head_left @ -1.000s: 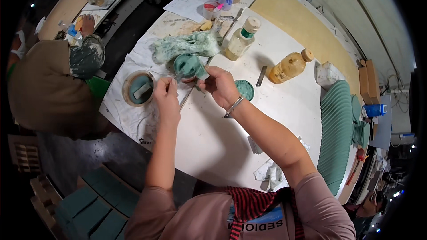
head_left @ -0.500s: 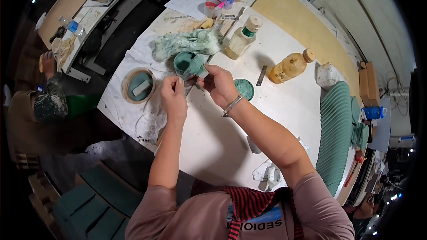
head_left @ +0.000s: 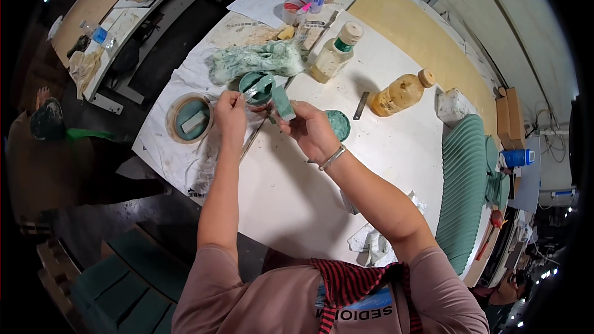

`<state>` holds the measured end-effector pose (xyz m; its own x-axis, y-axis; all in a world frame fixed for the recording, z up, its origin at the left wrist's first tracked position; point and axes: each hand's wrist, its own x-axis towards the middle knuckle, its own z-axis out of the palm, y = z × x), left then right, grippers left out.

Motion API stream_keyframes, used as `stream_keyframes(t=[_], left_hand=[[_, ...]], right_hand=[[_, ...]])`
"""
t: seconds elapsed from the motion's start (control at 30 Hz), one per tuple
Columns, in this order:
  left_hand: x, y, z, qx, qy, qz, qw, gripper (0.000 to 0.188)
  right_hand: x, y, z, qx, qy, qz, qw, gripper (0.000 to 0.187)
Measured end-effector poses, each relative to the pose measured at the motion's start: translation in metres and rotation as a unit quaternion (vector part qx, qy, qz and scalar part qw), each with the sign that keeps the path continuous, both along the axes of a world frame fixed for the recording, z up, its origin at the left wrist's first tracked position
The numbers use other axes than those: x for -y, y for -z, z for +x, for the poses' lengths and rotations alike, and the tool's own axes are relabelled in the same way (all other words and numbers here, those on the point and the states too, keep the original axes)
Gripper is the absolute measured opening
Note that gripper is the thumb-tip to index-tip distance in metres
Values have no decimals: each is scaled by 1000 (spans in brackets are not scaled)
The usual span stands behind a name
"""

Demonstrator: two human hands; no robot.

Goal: The person sands a stack of green foam parts using a sanding block and then wipes a single foam part with a white cloth.

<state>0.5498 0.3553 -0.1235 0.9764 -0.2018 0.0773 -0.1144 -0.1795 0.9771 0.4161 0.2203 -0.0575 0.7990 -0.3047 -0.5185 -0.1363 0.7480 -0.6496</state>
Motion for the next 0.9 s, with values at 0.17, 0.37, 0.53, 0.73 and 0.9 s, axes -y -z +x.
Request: stream_keyframes(t=[0.17, 0.37, 0.53, 0.73, 0.9], left_hand=[[-7, -24, -2, 10, -6, 106, 994, 14], [-20, -18, -30, 76, -16, 59, 995, 21], [-6, -56, -105, -201, 233, -195, 931, 28], [0, -60, -142, -340, 327, -320, 822, 40], [-1, -59, -162, -351, 337, -311, 817, 36]], right_hand=[[2, -11, -17, 10, -4, 1, 1000, 28], [6, -18, -41, 35, -8, 13, 999, 25], [0, -22, -66, 55, -2, 26, 998, 23], [-13, -29, -100, 85, 49, 53, 994, 19], [-21, -31, -131, 57, 105, 68, 991, 21]])
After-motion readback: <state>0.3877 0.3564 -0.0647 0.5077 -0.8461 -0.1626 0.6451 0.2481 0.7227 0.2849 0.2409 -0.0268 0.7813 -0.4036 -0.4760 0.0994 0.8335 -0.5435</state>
